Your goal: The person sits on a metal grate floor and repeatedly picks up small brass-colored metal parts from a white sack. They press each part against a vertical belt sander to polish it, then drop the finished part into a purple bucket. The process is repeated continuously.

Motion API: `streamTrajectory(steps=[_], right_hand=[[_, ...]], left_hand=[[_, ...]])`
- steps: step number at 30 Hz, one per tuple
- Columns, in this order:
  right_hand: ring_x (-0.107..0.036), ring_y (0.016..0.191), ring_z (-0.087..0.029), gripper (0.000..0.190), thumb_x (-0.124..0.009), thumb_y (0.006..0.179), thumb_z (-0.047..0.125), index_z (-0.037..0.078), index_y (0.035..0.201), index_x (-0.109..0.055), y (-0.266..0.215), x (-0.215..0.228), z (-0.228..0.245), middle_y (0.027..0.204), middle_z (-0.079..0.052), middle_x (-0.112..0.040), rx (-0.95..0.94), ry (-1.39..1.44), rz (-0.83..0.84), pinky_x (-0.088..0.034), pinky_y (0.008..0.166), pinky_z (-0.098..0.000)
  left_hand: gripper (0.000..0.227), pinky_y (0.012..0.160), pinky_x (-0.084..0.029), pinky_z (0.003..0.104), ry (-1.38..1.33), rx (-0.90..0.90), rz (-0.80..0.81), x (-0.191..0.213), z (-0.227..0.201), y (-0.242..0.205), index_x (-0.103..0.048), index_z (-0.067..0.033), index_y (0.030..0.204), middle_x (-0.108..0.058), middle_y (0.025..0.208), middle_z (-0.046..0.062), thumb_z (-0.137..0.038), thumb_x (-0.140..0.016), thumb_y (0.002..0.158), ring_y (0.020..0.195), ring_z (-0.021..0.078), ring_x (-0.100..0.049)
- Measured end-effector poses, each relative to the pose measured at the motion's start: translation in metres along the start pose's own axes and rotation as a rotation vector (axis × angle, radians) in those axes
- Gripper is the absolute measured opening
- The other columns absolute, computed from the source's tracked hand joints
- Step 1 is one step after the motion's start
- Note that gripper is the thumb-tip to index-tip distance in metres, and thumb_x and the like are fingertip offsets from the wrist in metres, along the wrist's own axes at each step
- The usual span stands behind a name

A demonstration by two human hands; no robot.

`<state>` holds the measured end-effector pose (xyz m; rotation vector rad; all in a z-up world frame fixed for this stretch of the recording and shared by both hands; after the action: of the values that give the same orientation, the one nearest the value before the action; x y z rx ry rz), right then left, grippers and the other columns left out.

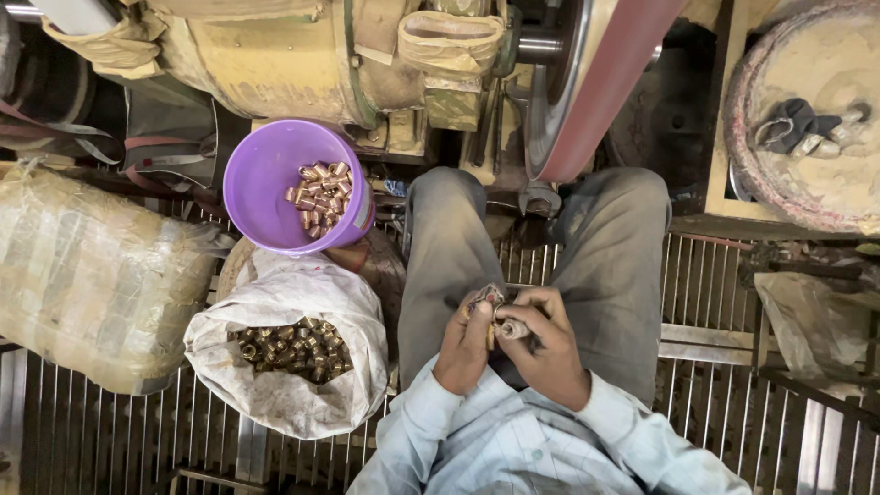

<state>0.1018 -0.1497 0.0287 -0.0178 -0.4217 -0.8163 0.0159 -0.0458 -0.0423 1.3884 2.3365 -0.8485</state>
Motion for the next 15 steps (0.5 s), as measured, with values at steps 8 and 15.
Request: streamTrajectory(steps=[8,15], right_hand=[[-0.057,0.1,-0.025,0.037,-0.068,0.094,0.005,0.003,0.131,-0.064,0.007,0.028,0.014,0.115,-0.015,-0.05,0.008,-0.122,0.137,-0.051,0.086,-0.0321],[-0.068,0.1,-0.026,0.035,-0.077,0.089,0.008,0.006,0.123,-0.067,0.011,0.035,0.019,0.114,-0.012,-0.064,0.108,-0.279,0.012,-0.056,0.082,-0.0327]], left_hand=[[0.029,0.067,-0.046,0.023,0.147,-0.063,0.017,-0.002,-0.014,0.009,-0.058,-0.0054,0.114,-0.059,0.091,-0.002,-0.031,-0.044,0.11,0.076,0.0062,-0.052],[0.027,0.067,-0.048,0.026,0.408,-0.161,0.012,-0.009,-0.035,0.009,-0.058,-0.0022,0.115,-0.061,0.086,0.001,-0.027,-0.05,0.109,0.074,0.0085,-0.055]])
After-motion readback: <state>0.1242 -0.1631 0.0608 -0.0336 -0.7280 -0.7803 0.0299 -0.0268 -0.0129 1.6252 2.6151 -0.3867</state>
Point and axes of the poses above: each hand's wrist, its own y-axis towards the middle knuckle, its own x-axis out of the back of the hand, z = x × y, the point moved 4 cm from there along y, towards the middle knuckle
